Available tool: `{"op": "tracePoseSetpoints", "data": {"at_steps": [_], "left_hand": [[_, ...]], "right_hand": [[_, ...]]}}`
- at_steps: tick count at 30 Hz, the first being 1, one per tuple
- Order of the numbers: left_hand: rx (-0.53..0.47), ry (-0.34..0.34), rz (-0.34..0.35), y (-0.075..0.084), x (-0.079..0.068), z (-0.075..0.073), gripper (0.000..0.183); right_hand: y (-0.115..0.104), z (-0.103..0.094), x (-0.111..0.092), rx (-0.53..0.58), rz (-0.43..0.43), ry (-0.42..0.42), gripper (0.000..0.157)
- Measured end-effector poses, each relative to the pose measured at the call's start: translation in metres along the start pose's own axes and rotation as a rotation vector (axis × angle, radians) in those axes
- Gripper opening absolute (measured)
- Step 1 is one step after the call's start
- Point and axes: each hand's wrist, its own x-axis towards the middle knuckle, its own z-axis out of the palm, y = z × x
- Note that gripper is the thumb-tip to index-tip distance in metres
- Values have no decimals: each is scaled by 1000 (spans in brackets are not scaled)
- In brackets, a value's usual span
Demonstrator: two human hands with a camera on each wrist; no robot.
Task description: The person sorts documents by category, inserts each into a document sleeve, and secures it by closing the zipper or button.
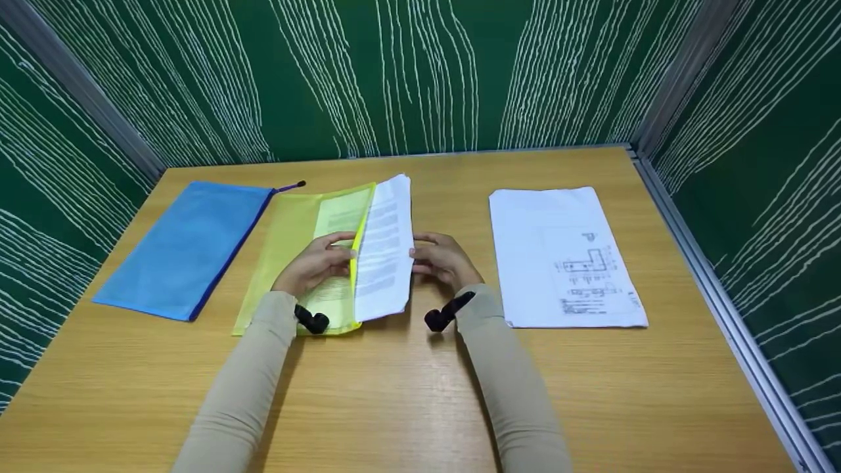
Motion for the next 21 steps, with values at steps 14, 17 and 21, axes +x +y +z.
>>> {"op": "tracePoseSetpoints", "data": {"at_steps": [14, 17, 21], "left_hand": [[-11, -15, -1, 0, 0, -1, 48], [-10, -17, 2, 0, 1, 0, 48], [-19, -19, 5, 0, 1, 1, 49]], "right_hand": [[4, 10, 6, -11, -13, -19, 59], [5, 11, 7, -17, -11, -11, 59], [6, 14, 8, -23, -12, -8, 59]]}}
